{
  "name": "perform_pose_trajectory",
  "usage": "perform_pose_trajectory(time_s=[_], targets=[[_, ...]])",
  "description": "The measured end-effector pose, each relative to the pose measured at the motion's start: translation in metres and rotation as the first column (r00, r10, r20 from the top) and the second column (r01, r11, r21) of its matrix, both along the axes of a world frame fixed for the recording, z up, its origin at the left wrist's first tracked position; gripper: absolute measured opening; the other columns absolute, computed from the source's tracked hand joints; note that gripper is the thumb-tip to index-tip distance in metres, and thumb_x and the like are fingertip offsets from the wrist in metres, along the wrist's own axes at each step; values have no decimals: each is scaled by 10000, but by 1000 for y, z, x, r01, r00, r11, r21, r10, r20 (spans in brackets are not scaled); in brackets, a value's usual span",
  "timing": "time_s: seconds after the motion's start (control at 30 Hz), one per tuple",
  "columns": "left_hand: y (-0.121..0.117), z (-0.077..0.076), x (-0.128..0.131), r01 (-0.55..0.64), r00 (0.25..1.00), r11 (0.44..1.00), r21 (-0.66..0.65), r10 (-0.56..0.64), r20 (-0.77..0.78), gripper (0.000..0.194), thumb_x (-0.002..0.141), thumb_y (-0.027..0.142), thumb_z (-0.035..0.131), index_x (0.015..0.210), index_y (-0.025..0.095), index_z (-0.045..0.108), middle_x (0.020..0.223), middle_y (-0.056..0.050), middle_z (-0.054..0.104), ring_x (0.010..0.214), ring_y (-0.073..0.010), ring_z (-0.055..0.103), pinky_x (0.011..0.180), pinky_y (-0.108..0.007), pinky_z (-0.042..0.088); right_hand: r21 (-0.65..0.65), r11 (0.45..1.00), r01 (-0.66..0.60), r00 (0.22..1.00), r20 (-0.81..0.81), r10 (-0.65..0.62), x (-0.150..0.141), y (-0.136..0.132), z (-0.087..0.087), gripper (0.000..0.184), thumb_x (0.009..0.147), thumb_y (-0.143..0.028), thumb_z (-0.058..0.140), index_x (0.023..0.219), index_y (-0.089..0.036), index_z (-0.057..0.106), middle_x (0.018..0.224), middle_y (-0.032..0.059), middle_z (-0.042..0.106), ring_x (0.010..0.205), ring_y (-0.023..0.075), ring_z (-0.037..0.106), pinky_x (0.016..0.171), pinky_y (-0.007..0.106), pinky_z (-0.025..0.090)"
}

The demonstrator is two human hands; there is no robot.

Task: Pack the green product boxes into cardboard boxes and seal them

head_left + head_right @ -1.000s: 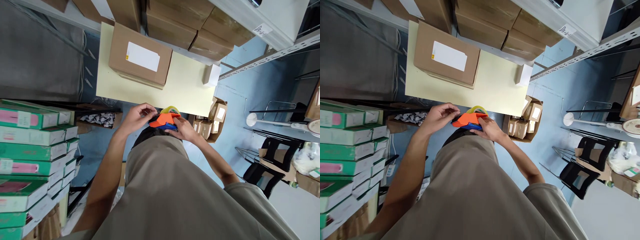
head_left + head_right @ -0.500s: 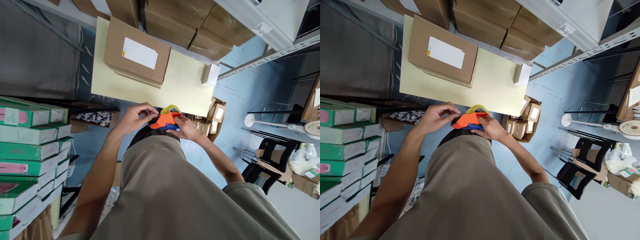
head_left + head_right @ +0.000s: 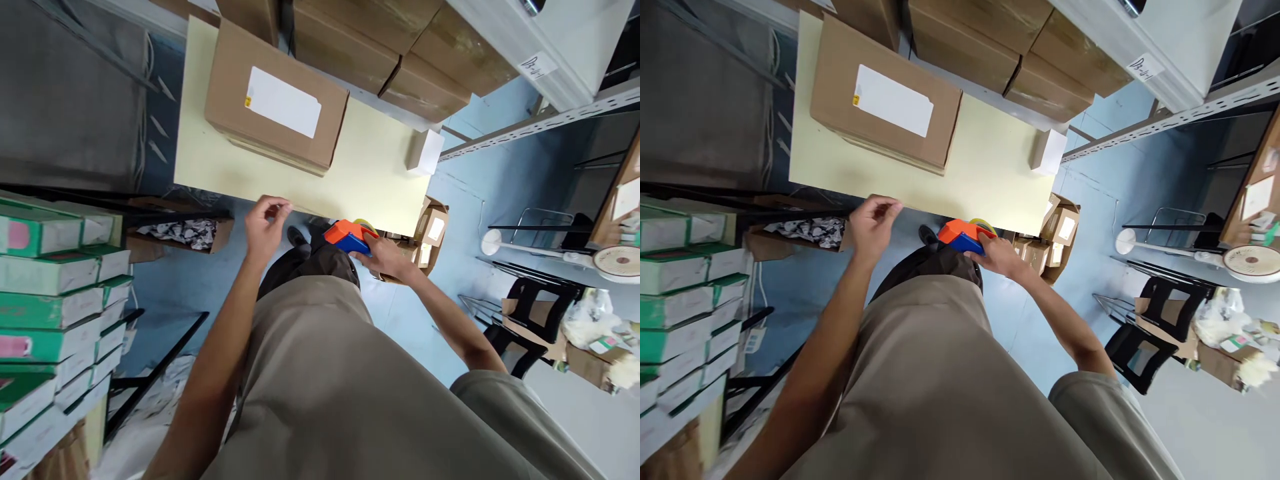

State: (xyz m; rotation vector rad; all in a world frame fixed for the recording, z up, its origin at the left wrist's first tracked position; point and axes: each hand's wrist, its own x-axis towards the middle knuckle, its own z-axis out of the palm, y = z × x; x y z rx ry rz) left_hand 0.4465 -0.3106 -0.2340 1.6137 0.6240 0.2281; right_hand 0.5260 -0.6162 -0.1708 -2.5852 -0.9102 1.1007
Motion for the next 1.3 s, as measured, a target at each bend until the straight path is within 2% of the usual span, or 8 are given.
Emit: perform_pose_trajectory(time_s=[0.2, 0.33, 0.43, 0.7, 0.93, 1.1, 1.2, 1.3], targets=[[11, -58, 37, -112, 994, 990, -84, 112, -14, 310, 928, 508, 881, 942, 214, 783, 1001, -65, 798, 909, -195, 703, 776, -278, 535, -193, 975, 108, 975, 211, -67, 30, 11, -46, 568, 1144, -670, 553, 1373, -151, 572, 1117, 227, 817, 1012, 434, 797, 905, 522, 616], [5, -87, 67, -217, 976, 972, -90, 216, -13, 246, 929, 442, 883, 948, 214, 794, 999, -58, 814, 915, -188, 707, 812, -283, 554, -141, 973, 185, 944, 302, -136, 52, 31, -87, 537, 1171, -615, 505, 1352, -115, 574, 1175, 285, 810, 1149, 452, 779, 1072, 577, 587], [2, -102, 82, -300, 953, 952, -65, 302, 12, 303, 960, 526, 860, 983, 234, 784, 1071, -60, 814, 985, -202, 712, 879, -301, 576, -80, 972, 219, 928, 325, -182, 61, 40, -110, 533, 1190, -624, 446, 1295, -124, 594, 1176, 283, 804, 1182, 429, 776, 1148, 575, 559], [4, -132, 104, -297, 944, 946, -133, 312, 112, 377, 980, 661, 838, 1059, 298, 776, 1212, -76, 750, 1178, -261, 717, 908, -350, 582, 120, 946, 301, 874, 362, -324, 64, 50, -145, 677, 1170, -778, 297, 1338, -173, 550, 1083, 225, 801, 1151, 405, 780, 1121, 604, 604], [-11, -134, 117, -436, 898, 900, -24, 436, 58, 260, 1063, 492, 760, 1139, 244, 758, 1205, -84, 754, 1142, -228, 740, 1015, -357, 597, 47, 965, 259, 862, 439, -253, 57, 57, -145, 540, 1214, -639, 347, 1292, -157, 576, 1033, 207, 823, 1073, 360, 801, 1098, 534, 613], [-21, -126, 128, -502, 861, 864, 40, 504, -68, 276, 1136, 364, 615, 1365, 228, 687, 1405, -114, 705, 1116, -198, 793, 1064, -357, 641, -67, 980, 189, 864, 486, -134, 50, 67, -136, 463, 1224, -567, 418, 1249, -136, 584, 1029, 199, 839, 1001, 303, 816, 1041, 406, 601], [-17, -123, 137, -557, 826, 831, -18, 551, -117, 516, 1160, 319, 543, 1670, 289, 466, 1690, -171, 517, 1233, -204, 797, 1130, -375, 640, -84, 978, 190, 876, 464, -130, 48, 75, -131, 432, 1233, -531, 430, 1265, -129, 586, 1071, 201, 851, 1013, 291, 820, 1054, 378, 574], [-18, -116, 149, -649, 757, 753, -108, 626, -184, 613, 1213, 313, 290, 1811, 291, 157, 1831, -224, 316, 1495, -209, 680, 1234, -372, 585, -80, 976, 203, 885, 441, -148, 44, 82, -127, 401, 1240, -493, 439, 1271, -123, 591, 1090, 202, 858, 1037, 292, 823, 1054, 368, 558]])
